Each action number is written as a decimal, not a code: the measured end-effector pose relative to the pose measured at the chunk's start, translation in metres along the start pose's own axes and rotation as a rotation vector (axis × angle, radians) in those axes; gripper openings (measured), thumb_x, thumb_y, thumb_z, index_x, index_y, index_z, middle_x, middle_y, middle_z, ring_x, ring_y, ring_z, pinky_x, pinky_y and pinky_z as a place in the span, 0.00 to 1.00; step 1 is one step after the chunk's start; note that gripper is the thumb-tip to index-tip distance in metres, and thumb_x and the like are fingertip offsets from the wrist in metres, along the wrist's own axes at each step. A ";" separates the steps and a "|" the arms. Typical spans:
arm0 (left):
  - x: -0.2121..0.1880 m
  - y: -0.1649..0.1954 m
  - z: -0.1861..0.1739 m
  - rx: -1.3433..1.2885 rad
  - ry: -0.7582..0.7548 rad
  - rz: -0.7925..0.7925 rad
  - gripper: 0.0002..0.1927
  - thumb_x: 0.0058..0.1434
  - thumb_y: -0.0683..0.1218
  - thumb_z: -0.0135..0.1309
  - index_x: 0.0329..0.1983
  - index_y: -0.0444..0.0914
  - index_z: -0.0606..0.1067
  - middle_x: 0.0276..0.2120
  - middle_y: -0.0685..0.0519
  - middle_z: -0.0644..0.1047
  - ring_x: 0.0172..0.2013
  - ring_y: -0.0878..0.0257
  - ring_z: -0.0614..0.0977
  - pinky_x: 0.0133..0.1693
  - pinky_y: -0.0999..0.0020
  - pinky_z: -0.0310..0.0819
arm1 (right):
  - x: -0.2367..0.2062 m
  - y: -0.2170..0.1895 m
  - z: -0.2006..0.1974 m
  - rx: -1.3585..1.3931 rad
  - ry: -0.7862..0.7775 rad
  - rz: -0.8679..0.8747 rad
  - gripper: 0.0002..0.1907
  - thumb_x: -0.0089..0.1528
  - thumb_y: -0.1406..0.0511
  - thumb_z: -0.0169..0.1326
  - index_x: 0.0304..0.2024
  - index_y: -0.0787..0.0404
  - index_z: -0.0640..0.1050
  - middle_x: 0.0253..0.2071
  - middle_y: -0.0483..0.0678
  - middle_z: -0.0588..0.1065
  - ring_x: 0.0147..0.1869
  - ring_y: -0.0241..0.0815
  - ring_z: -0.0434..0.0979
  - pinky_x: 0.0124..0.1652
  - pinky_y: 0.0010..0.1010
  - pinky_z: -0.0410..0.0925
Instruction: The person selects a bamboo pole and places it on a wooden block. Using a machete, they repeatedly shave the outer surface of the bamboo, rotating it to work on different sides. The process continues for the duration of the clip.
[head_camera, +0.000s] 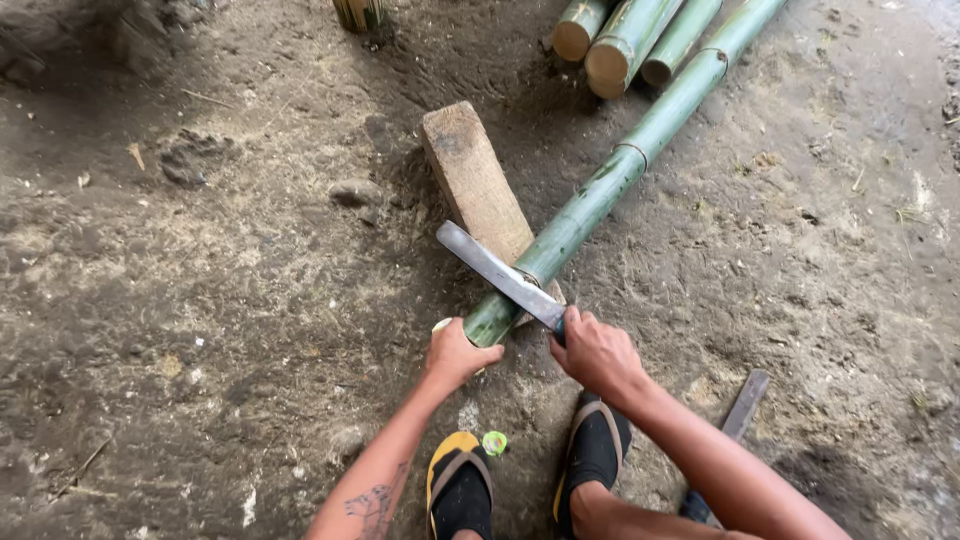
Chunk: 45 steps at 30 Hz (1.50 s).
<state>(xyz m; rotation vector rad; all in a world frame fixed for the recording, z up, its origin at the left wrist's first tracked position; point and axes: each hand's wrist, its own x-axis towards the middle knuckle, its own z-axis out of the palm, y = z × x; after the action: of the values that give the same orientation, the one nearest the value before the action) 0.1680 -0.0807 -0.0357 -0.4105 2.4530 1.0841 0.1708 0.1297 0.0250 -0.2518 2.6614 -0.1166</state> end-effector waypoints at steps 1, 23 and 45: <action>0.000 0.000 0.002 0.028 0.008 -0.005 0.38 0.35 0.63 0.69 0.44 0.34 0.77 0.41 0.39 0.82 0.42 0.46 0.85 0.46 0.54 0.79 | 0.002 0.002 -0.002 0.062 -0.005 0.016 0.26 0.67 0.49 0.48 0.50 0.66 0.69 0.42 0.61 0.77 0.39 0.58 0.83 0.37 0.47 0.77; 0.005 -0.001 0.011 -0.003 0.058 0.123 0.35 0.35 0.64 0.70 0.38 0.35 0.80 0.37 0.41 0.82 0.39 0.48 0.85 0.45 0.54 0.78 | 0.025 0.088 -0.013 0.330 -0.068 0.418 0.22 0.69 0.51 0.47 0.46 0.64 0.70 0.33 0.56 0.81 0.35 0.55 0.84 0.30 0.45 0.75; 0.019 -0.003 0.013 -0.117 -0.017 0.089 0.37 0.37 0.65 0.69 0.44 0.36 0.79 0.40 0.41 0.84 0.42 0.50 0.87 0.46 0.56 0.79 | 0.001 0.027 0.021 -0.044 0.015 -0.038 0.15 0.69 0.57 0.43 0.46 0.62 0.69 0.38 0.55 0.77 0.33 0.50 0.82 0.31 0.43 0.77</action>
<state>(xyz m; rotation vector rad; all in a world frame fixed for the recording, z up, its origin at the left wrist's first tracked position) 0.1562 -0.0752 -0.0549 -0.3287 2.4213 1.2670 0.1750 0.1549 0.0028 -0.3174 2.6766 -0.0724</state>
